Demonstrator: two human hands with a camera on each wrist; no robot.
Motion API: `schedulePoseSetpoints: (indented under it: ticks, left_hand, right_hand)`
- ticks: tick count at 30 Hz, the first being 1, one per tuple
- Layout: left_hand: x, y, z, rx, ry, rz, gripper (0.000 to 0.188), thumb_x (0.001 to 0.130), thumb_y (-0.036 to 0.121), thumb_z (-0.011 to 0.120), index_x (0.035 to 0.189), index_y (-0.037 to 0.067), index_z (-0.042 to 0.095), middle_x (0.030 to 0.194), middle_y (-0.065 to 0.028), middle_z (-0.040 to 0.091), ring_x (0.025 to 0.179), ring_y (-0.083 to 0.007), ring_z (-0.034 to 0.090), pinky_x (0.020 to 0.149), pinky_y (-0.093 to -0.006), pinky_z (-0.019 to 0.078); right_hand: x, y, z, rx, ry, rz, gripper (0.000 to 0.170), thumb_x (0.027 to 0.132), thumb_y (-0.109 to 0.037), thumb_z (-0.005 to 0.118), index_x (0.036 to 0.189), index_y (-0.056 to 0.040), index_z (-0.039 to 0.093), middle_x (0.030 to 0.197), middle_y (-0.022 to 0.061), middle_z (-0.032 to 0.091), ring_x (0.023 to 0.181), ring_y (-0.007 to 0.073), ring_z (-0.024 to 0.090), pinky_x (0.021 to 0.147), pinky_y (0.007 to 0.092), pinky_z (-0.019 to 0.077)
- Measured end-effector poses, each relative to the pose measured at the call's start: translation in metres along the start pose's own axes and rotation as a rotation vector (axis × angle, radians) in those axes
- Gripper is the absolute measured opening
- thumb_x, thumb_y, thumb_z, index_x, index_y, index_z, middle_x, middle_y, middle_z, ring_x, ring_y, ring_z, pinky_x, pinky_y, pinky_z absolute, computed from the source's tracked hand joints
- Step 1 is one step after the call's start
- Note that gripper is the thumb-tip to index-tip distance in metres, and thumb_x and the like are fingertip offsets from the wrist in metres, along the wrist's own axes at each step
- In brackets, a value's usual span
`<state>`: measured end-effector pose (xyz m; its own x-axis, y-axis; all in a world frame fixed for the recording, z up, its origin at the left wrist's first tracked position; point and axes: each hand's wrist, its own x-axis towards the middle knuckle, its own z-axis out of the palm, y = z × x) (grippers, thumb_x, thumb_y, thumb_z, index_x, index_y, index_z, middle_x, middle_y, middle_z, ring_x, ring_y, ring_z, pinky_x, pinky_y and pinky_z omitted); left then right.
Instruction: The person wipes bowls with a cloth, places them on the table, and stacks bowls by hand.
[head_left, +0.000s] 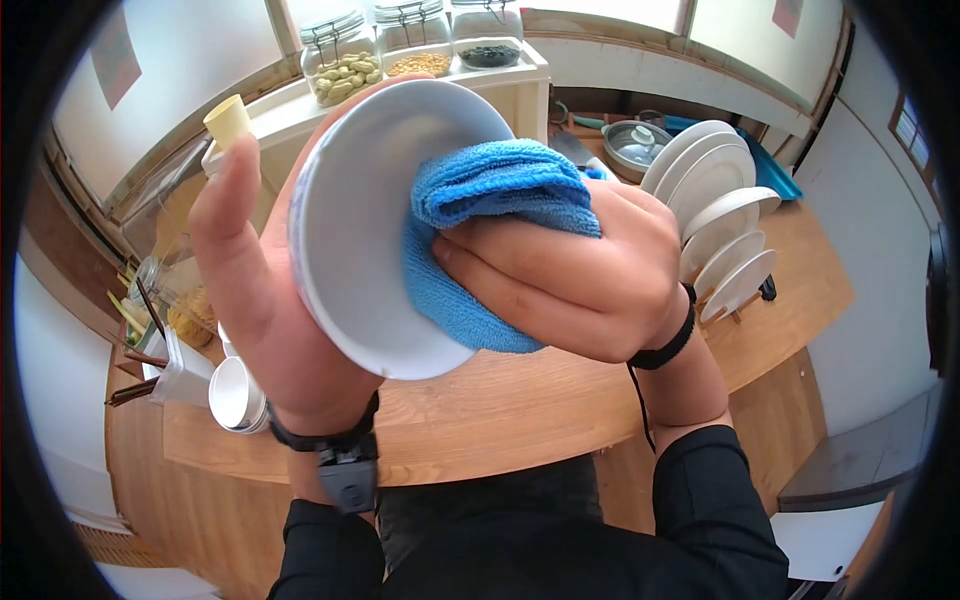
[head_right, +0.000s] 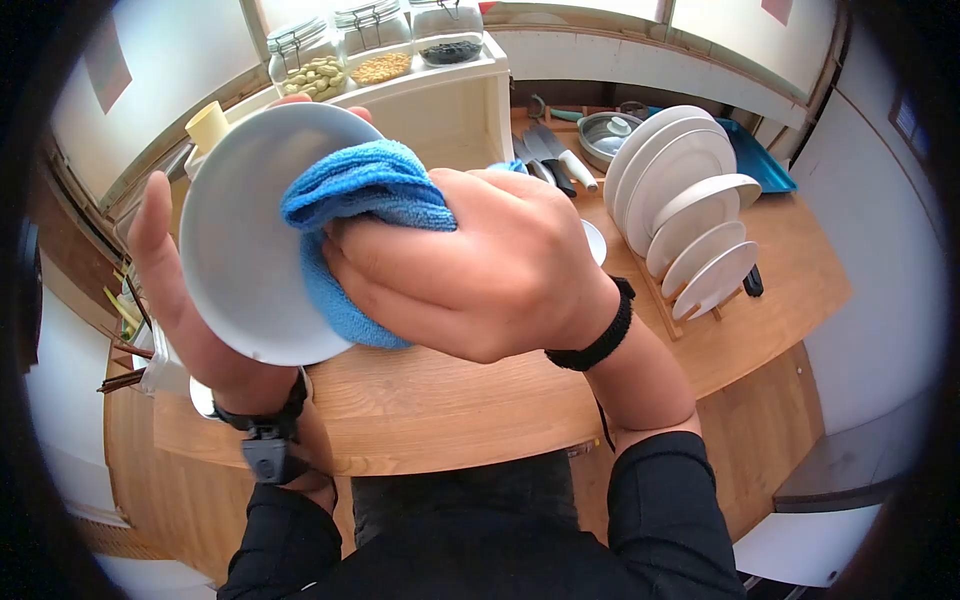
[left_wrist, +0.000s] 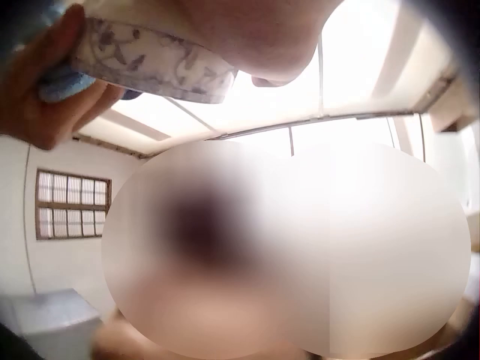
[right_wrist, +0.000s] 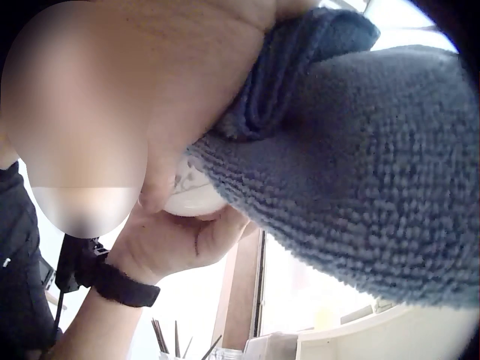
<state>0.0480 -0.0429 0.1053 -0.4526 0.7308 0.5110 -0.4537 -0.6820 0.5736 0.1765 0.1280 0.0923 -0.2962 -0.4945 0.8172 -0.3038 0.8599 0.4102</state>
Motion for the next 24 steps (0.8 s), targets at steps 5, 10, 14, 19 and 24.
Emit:
schedulePoseSetpoints:
  ticks: [5,10,14,19,24]
  left_hand:
    - [-0.004,-0.012,-0.004,0.058,-0.123,0.208,0.111,0.092,0.077,0.039,0.154,-0.015,0.035,0.156,-0.0331,0.045,0.142,-0.0418,0.049,0.123,-0.0487,0.0367]
    - [0.001,-0.023,-0.011,0.357,-0.204,0.443,0.103,0.093,0.081,0.038,0.158,0.0,0.039,0.158,-0.0322,0.043,0.144,-0.0436,0.048,0.121,-0.0534,0.042]
    - [0.0,-0.04,-0.015,1.065,0.026,0.98,0.074,0.102,0.068,0.048,0.159,0.023,0.038,0.159,-0.0286,0.04,0.142,-0.0487,0.049,0.111,-0.0597,0.0528]
    - [0.011,-0.033,-0.025,0.762,-0.249,1.109,0.077,0.102,0.072,0.041,0.162,0.024,0.031,0.161,-0.0297,0.037,0.142,-0.0523,0.047,0.112,-0.0626,0.0511]
    - [0.0,-0.008,0.015,0.175,-0.183,0.362,0.1,0.098,0.082,0.034,0.167,0.011,0.019,0.163,-0.0343,0.031,0.143,-0.055,0.044,0.119,-0.0637,0.0429]
  right_hand:
    - [-0.008,0.007,0.033,0.086,0.148,-0.099,0.037,0.072,-0.017,0.084,0.108,-0.0058,0.082,0.107,0.009,0.079,0.097,0.0272,0.078,0.083,0.037,0.0633]
    - [-0.003,-0.012,0.03,0.498,0.081,0.236,0.061,0.072,-0.044,0.092,0.114,-0.0019,0.079,0.11,0.013,0.077,0.099,0.0305,0.076,0.088,0.0402,0.0617]
    - [0.005,-0.036,0.019,0.839,0.08,0.45,0.07,0.069,-0.045,0.096,0.116,0.0023,0.077,0.116,0.0182,0.074,0.104,0.0325,0.075,0.09,0.0389,0.0603]
    - [0.005,-0.046,0.017,0.913,0.188,0.455,0.052,0.074,-0.027,0.095,0.115,-0.0005,0.077,0.113,0.014,0.074,0.096,0.0294,0.075,0.082,0.0366,0.0618]
    - [0.006,-0.018,-0.014,0.147,-0.01,0.068,0.032,0.068,-0.014,0.083,0.1,-0.0118,0.084,0.1,0.0057,0.078,0.09,0.0255,0.077,0.078,0.0374,0.0626]
